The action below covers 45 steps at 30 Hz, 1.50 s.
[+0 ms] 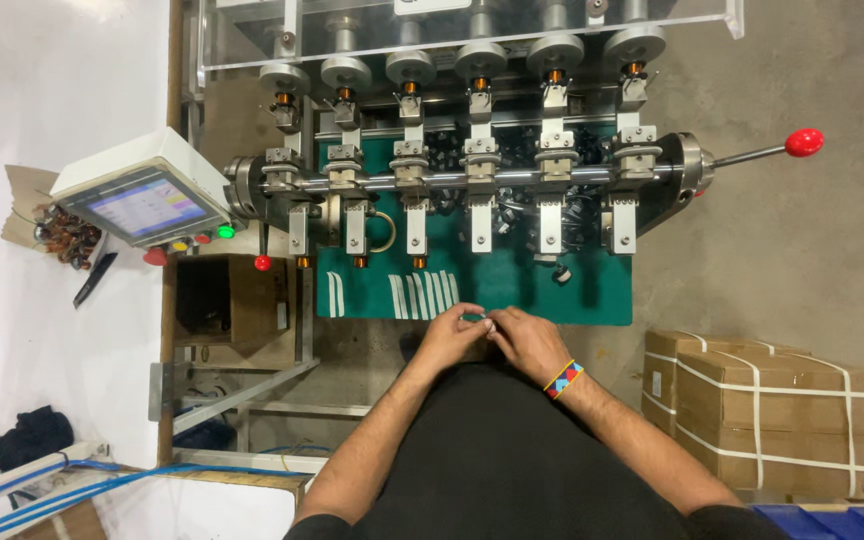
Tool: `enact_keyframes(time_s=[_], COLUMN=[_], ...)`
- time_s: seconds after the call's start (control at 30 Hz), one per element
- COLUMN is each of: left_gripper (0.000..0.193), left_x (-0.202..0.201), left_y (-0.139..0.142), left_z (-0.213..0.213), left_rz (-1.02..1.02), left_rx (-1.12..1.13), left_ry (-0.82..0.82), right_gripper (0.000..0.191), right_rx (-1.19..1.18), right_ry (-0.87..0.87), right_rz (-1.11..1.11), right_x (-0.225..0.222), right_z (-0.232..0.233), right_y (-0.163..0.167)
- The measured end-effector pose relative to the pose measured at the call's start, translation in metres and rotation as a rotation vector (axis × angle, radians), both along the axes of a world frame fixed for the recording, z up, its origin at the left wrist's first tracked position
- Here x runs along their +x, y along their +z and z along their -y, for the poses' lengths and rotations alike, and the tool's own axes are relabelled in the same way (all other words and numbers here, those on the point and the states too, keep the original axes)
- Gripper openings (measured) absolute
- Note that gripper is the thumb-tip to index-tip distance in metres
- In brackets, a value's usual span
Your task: The person stands at a multi-station assembly machine, placing small black and orange components into the machine's fixtures and pulling the red-handled lever to cycle the machine. They use scissors to trim material from the assemblies and handle finished parts, setting them on the green work surface.
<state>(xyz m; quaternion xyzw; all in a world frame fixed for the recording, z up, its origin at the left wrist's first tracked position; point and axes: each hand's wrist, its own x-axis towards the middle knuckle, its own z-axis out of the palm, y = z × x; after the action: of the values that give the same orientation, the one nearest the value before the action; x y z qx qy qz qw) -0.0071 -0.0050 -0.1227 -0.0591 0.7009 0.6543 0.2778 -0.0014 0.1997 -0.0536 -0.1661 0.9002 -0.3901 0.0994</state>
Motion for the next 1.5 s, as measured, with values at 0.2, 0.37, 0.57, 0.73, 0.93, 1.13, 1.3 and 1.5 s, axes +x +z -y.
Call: enact_keyframes(time_s=[0.2, 0.37, 0.57, 0.73, 0.93, 1.13, 1.3, 1.5], left_gripper=[0.035, 0.033, 0.028, 0.032, 0.039, 0.034, 0.039, 0.041], left_x=[0.012, 0.021, 0.007, -0.004, -0.023, -0.030, -0.025, -0.010], left_y=[0.003, 0.038, 0.081, 0.137, 0.155, 0.132, 0.133, 0.167], left_z=[0.043, 0.079, 0.110, 0.154, 0.172, 0.167, 0.142, 0.106], left_rz=[-0.219, -0.242, -0.397, -0.897, -0.482, -0.257, -0.289, -0.572], left_rx=[-0.384, -0.328, -0.322, -0.274, 0.112, 0.237, 0.117, -0.029], left_ry=[-0.037, -0.048, 0.025, -0.014, -0.442, -0.469, -0.342, -0.372], right_gripper=[0.023, 0.028, 0.038, 0.040, 0.042, 0.041, 0.070, 0.072], right_rx=[0.273, -0.120, -0.903, -1.032, -1.342, -1.358, -0.556, -0.825], right_ry=[-0.215, -0.438, -0.406, -0.464, -0.328, -0.344, -0.471, -0.077], right_rz=[0.034, 0.120, 0.755, 0.923, 1.328, 1.342, 0.629, 0.209], right_x=[-0.038, -0.046, -0.080, -0.028, 0.030, 0.034, 0.037, 0.005], right_z=[-0.023, 0.028, 0.146, 0.157, 0.147, 0.146, 0.124, 0.102], right_y=[-0.082, -0.069, -0.057, -0.034, -0.003, 0.002, 0.023, 0.050])
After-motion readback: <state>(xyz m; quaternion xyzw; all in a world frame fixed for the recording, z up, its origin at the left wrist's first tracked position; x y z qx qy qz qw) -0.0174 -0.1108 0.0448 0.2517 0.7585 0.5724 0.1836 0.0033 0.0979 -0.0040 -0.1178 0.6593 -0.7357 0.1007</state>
